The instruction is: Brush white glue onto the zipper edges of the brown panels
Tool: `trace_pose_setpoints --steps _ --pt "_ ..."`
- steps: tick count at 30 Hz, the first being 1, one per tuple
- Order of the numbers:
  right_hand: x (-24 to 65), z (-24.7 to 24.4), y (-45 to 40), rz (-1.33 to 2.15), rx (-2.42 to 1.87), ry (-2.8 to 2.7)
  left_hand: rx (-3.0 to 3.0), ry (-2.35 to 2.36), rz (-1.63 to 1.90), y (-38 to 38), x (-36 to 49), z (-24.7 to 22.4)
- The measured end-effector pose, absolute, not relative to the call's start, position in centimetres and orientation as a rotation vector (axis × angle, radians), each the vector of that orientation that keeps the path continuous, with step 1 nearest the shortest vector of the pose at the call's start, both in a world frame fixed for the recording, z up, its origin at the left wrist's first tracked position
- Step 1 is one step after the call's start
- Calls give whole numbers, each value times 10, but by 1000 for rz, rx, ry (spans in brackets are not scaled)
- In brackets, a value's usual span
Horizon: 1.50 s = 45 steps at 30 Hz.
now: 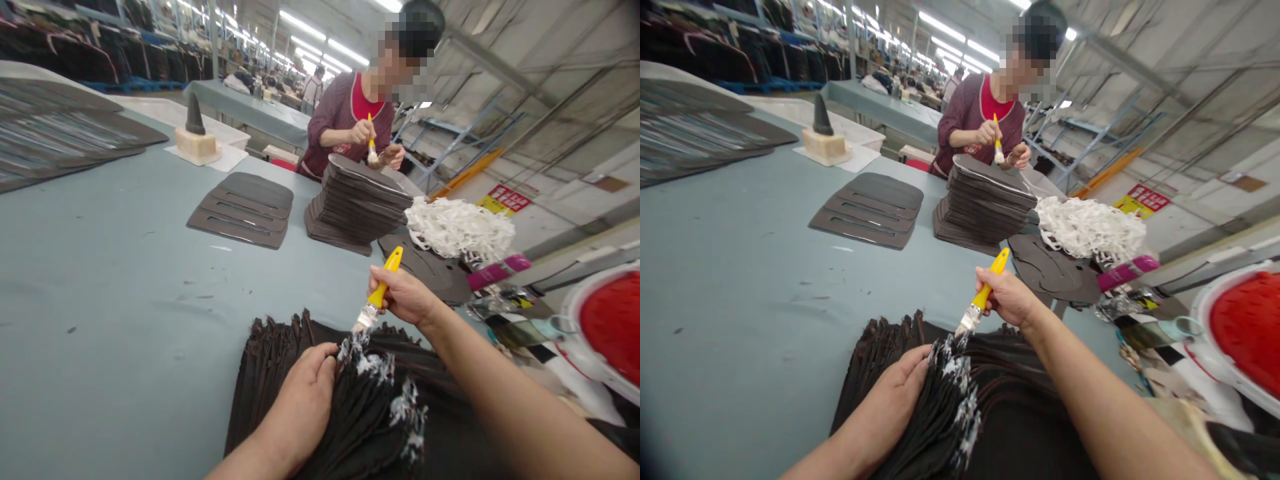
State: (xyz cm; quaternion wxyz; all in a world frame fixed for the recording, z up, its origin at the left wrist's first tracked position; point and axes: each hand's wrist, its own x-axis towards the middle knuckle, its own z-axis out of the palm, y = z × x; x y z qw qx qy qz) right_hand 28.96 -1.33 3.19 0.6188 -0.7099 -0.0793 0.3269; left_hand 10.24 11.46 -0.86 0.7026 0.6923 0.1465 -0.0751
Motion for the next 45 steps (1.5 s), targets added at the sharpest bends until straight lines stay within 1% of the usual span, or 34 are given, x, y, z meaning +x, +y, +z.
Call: trace_pose_setpoints --steps 4,9,15,19,22,27,32,40,45 --pt "297 40 -21 639 -1605 -159 1526 301 -182 115 104 -8" --pt "299 30 -15 451 -1590 -108 1502 288 -195 116 105 -9" --pt "287 26 -14 671 -1621 -255 1668 345 -160 113 102 -11" --pt "305 23 -15 575 -1575 -170 1917 401 -104 109 100 -13" --pt "314 4 -2 586 -1508 -90 2012 466 -145 108 101 -12" --pt "299 -42 28 865 -1523 -60 2005 452 -188 109 103 -9" --pt "289 -68 45 850 -1593 -58 1993 446 -188 111 103 -8" --pt "302 -55 39 646 -1557 -102 2016 452 -150 112 102 -10" --pt "293 -58 41 712 -1555 -168 1994 479 -85 112 102 -11"
